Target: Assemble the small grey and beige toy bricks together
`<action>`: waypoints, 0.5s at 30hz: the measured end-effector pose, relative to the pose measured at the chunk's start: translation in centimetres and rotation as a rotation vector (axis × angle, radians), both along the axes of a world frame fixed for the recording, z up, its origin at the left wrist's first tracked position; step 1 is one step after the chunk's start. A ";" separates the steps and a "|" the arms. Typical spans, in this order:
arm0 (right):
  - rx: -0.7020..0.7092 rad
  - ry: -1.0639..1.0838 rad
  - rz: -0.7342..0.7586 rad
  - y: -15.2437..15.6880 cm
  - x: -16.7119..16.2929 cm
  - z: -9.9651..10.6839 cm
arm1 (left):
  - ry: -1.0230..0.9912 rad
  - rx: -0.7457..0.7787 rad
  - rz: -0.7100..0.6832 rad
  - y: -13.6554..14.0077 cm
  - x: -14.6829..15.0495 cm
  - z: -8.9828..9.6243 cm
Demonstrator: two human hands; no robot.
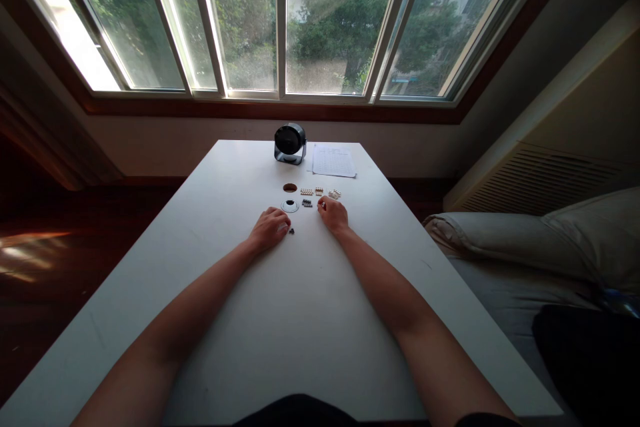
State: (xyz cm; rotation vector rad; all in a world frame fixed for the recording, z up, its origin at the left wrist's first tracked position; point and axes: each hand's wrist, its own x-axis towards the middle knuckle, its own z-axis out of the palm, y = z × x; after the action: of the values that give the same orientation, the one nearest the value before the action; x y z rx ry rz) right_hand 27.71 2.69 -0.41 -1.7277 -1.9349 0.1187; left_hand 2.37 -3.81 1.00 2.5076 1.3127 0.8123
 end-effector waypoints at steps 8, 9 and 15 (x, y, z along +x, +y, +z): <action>0.124 0.006 0.242 -1.3 -2.0 -0.1 | 0.037 -0.024 -0.092 -0.3 0.1 0.4; 0.130 0.008 0.268 -1.3 -2.0 0.0 | 0.036 -0.023 -0.096 -0.3 0.1 0.4; 0.139 0.007 0.384 -1.6 -2.1 0.4 | 0.033 -0.012 -0.098 -0.1 0.1 0.2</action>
State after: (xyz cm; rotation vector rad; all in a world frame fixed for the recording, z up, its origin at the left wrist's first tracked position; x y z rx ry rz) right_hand 25.62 1.09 -0.01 -1.2512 -2.1930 0.1252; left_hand 2.47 -3.95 1.19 2.5638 1.1907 0.7428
